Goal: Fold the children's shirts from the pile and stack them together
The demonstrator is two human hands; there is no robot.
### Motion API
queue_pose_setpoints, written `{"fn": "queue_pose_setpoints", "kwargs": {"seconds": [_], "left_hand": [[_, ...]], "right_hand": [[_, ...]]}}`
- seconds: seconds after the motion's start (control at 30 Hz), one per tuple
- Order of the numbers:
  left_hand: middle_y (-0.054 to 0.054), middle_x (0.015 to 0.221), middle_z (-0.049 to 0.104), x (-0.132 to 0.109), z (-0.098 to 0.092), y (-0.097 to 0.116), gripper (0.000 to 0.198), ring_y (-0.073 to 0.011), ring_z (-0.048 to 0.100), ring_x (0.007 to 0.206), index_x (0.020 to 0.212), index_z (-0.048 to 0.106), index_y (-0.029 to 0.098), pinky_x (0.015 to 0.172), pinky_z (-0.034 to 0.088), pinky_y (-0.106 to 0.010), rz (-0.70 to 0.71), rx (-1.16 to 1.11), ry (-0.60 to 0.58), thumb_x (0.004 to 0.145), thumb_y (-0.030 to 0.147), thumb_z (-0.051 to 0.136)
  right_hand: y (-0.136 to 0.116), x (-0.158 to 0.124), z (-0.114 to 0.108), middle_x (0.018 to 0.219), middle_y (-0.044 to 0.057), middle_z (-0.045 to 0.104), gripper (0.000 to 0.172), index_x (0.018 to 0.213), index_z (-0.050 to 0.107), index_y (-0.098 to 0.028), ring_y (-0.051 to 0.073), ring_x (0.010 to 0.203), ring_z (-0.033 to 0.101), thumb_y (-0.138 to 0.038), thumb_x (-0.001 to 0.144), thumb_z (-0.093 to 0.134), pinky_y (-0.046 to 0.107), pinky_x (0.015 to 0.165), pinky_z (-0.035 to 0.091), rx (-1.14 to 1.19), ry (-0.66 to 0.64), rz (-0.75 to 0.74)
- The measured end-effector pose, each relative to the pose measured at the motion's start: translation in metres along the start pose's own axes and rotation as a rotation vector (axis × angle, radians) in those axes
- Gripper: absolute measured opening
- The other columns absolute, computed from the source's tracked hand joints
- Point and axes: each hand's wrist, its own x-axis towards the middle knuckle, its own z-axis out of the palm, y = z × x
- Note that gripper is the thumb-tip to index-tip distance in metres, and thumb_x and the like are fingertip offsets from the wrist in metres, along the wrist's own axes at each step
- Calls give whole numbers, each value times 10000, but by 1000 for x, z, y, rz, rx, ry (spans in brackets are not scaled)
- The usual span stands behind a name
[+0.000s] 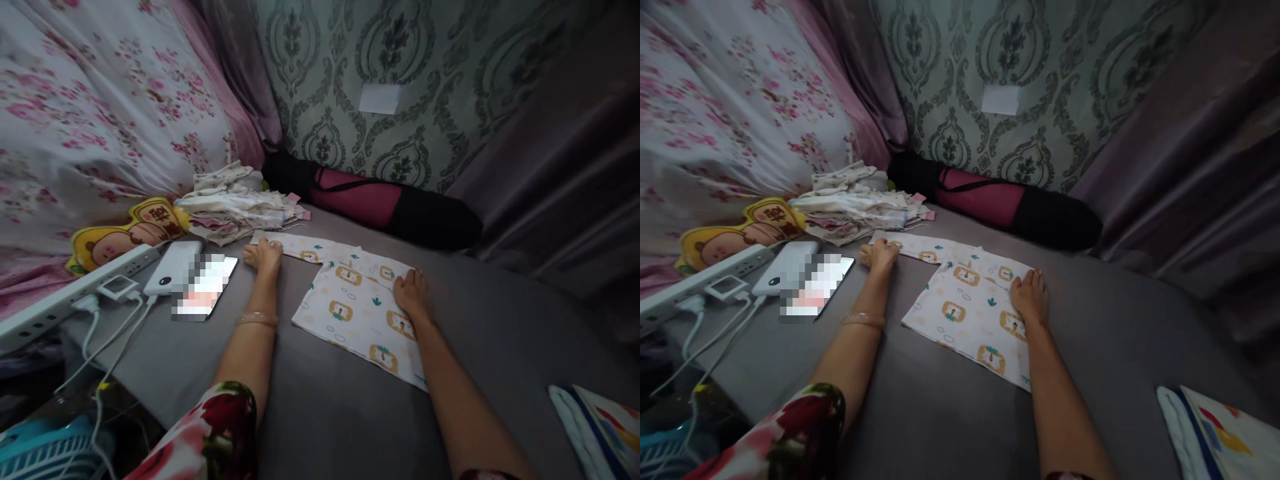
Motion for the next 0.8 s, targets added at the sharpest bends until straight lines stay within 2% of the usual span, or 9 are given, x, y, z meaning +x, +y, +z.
{"fn": "queue_pose_setpoints", "kwargs": {"seconds": [0.1,0.27,0.43,0.5,0.63,0.7,0.8], "left_hand": [[-219,1274,495,1,-1,0,405,-394,457,1196,1170,663,182,935,384,-524,-6,0,26,852,357,481],[-206,1279,511,4,-2,-1,408,-399,447,1207,1202,656,218,940,372,-541,29,-13,-24,869,346,460],[-189,1305,493,6,1,3,420,-394,430,1226,1251,632,254,959,367,-552,22,-37,-42,872,304,457],[-183,1303,479,5,1,5,414,-388,427,1226,1248,634,256,968,368,-548,20,-41,-32,877,302,454],[-199,1287,476,5,1,7,399,-386,428,1217,1227,645,227,967,378,-541,46,-44,-33,872,290,475],[-204,1292,487,8,1,6,398,-381,435,1217,1225,646,215,971,380,-531,51,-40,-34,872,290,475],[-200,1294,514,16,4,2,395,-375,440,1228,1213,649,208,977,379,-519,58,-25,-32,871,308,478]], "right_hand": [[1,2,2,1557,208,285,644,1477,315,15,304,1437,241,-353,956,221,436,1135,220,3,-12,5],[-3,2,1,1558,218,277,640,1469,314,29,312,1436,241,-345,962,199,438,1141,212,-3,-23,14],[-7,2,-15,1560,210,276,614,1463,335,5,317,1432,250,-338,963,238,455,1135,236,5,-117,58],[-13,1,-25,1540,221,306,570,1433,390,-23,331,1412,285,-314,951,300,478,1116,258,2,-87,53],[-49,-1,-38,1485,225,395,469,1355,485,-48,314,1384,336,-231,955,322,467,1129,223,40,91,-148],[-77,-2,-35,1460,195,451,464,1365,489,-72,268,1365,381,-216,975,283,432,1141,219,130,45,-274],[-118,-5,-24,1518,139,398,468,1411,456,-108,221,1421,309,-241,995,289,417,1175,166,255,-65,-420]]}}
